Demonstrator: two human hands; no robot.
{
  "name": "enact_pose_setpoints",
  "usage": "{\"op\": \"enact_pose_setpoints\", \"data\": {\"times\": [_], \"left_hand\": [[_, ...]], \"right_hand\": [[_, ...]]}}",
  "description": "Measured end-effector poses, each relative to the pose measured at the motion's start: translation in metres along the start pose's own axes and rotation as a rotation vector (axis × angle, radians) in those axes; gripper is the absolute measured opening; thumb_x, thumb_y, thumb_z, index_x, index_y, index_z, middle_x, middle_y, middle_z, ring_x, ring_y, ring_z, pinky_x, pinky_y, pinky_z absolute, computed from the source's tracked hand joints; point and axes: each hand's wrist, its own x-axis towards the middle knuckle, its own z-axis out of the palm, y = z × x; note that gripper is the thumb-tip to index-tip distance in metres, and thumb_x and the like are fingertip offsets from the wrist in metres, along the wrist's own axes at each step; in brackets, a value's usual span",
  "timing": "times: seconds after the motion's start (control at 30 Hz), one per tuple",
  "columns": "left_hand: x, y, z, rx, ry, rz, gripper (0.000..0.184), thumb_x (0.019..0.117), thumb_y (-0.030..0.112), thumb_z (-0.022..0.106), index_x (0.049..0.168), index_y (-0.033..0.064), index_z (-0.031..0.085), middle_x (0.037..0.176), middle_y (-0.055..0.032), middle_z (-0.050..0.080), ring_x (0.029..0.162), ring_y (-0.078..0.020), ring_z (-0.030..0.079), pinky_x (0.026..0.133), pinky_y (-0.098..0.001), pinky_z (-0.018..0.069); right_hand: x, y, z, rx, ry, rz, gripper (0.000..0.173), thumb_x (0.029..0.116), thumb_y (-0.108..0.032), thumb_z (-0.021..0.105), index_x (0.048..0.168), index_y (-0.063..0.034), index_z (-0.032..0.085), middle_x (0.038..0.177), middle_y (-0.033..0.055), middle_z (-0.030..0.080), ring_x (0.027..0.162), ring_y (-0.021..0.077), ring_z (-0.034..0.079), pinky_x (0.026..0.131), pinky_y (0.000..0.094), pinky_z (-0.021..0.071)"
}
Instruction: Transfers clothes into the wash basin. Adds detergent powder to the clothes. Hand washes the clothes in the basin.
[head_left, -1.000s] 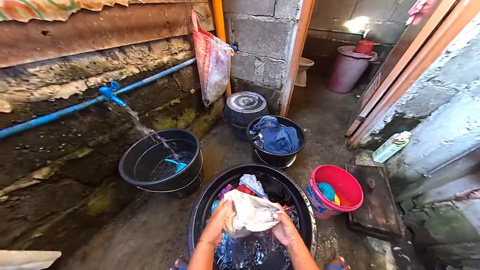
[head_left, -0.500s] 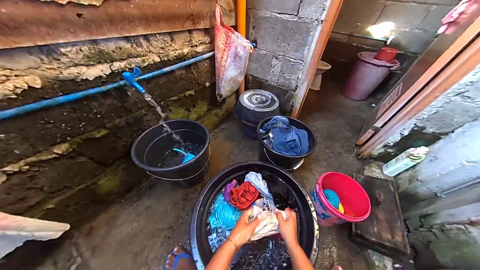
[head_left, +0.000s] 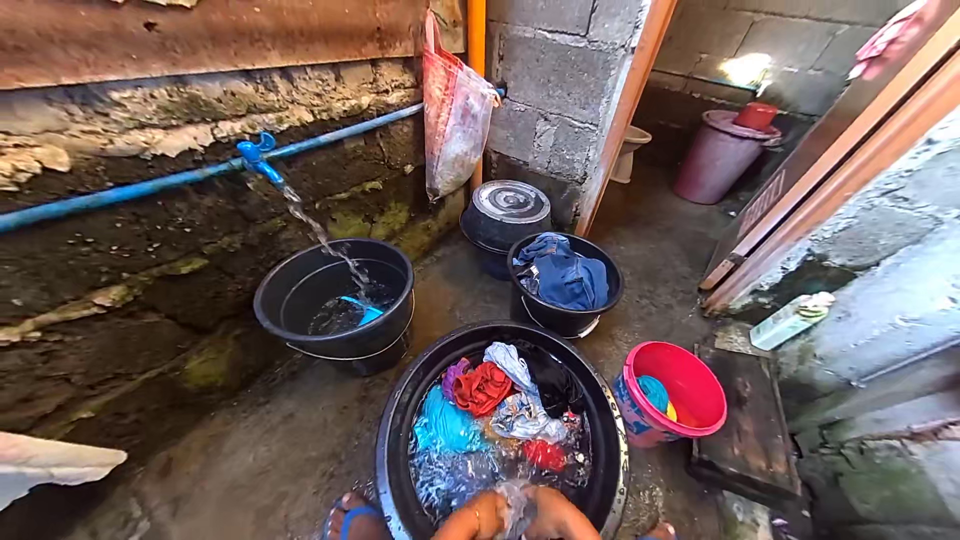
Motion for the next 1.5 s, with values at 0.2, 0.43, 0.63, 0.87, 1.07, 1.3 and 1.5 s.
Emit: {"op": "enact_pose_setpoints", "data": {"times": [0.2, 0.43, 0.63, 0.87, 1.07, 1.3, 1.5], "left_hand": [[-0.097, 0.077, -0.058, -0.726, 0.552, 0.365, 0.025, 0.1016, 0.021, 0.061, 0.110, -0.0016, 0.067, 0.092, -0.0108, 0.069, 0.084, -0.0179, 0.067, 0.083, -0.0393, 0.0563], [-0.116, 0.036, -0.076, -1.189, 0.614, -0.018, 0.060, 0.1077, 0.051, 0.041, 0.149, 0.0075, 0.044, 0.139, -0.0244, 0.056, 0.125, -0.0428, 0.056, 0.096, -0.0670, 0.0474], [-0.066, 0.081, -0.070, -1.626, 0.634, 0.299, 0.050, 0.1107, 0.044, 0.033, 0.126, 0.0056, 0.061, 0.106, -0.0150, 0.071, 0.094, -0.0255, 0.070, 0.082, -0.0450, 0.0584], [-0.065, 0.098, -0.064, -0.312, 1.141, 0.484, 0.034, 0.0862, 0.033, 0.071, 0.090, -0.0010, 0.071, 0.093, -0.0146, 0.070, 0.088, -0.0270, 0.069, 0.083, -0.0485, 0.0571], [-0.031, 0.101, -0.045, -0.921, 1.071, 0.290, 0.037, 0.1066, 0.022, 0.048, 0.105, -0.0070, 0.070, 0.091, -0.0184, 0.071, 0.089, -0.0244, 0.069, 0.089, -0.0462, 0.0547], [-0.008, 0.111, -0.074, -1.056, 0.523, 0.407, 0.043, 0.1110, 0.029, 0.035, 0.116, -0.0007, 0.065, 0.100, -0.0106, 0.071, 0.094, -0.0170, 0.068, 0.090, -0.0392, 0.0563], [0.055, 0.063, -0.188, -0.215, 1.062, 0.286, 0.031, 0.0986, 0.018, 0.061, 0.121, -0.0020, 0.069, 0.135, -0.0287, 0.059, 0.132, -0.0495, 0.049, 0.112, -0.0669, 0.0331]], "right_hand": [[-0.011, -0.015, 0.006, 0.601, 0.181, -0.185, 0.091, 0.0717, -0.010, 0.091, 0.149, -0.0019, 0.043, 0.135, 0.0213, 0.062, 0.123, 0.0297, 0.062, 0.108, 0.0490, 0.0499], [-0.069, -0.068, -0.049, 0.792, 0.530, -0.340, 0.038, 0.0791, 0.005, 0.074, 0.115, 0.0014, 0.062, 0.109, 0.0147, 0.069, 0.101, 0.0212, 0.068, 0.091, 0.0417, 0.0569], [-0.072, -0.088, -0.049, 1.353, 0.569, -0.574, 0.044, 0.0780, 0.015, 0.064, 0.119, 0.0015, 0.055, 0.109, 0.0159, 0.069, 0.093, 0.0237, 0.071, 0.079, 0.0416, 0.0622], [-0.056, -0.061, -0.039, 1.794, 0.113, -0.374, 0.055, 0.1053, -0.060, 0.030, 0.144, -0.0232, 0.044, 0.117, 0.0162, 0.067, 0.098, 0.0353, 0.068, 0.078, 0.0556, 0.0576], [-0.017, -0.081, -0.048, 1.466, 0.832, -0.274, 0.008, 0.0975, -0.005, 0.060, 0.093, 0.0009, 0.056, 0.078, 0.0087, 0.061, 0.071, 0.0157, 0.061, 0.068, 0.0352, 0.0545], [-0.026, -0.046, -0.076, 1.007, 1.016, -0.495, 0.020, 0.0839, -0.010, 0.060, 0.067, -0.0121, 0.050, 0.060, -0.0062, 0.045, 0.057, 0.0047, 0.047, 0.056, 0.0270, 0.0426], [-0.078, 0.001, -0.156, 1.808, 1.238, -0.236, 0.030, 0.1087, -0.021, 0.048, 0.123, 0.0044, 0.053, 0.104, 0.0180, 0.064, 0.088, 0.0241, 0.065, 0.076, 0.0424, 0.0572]]}}
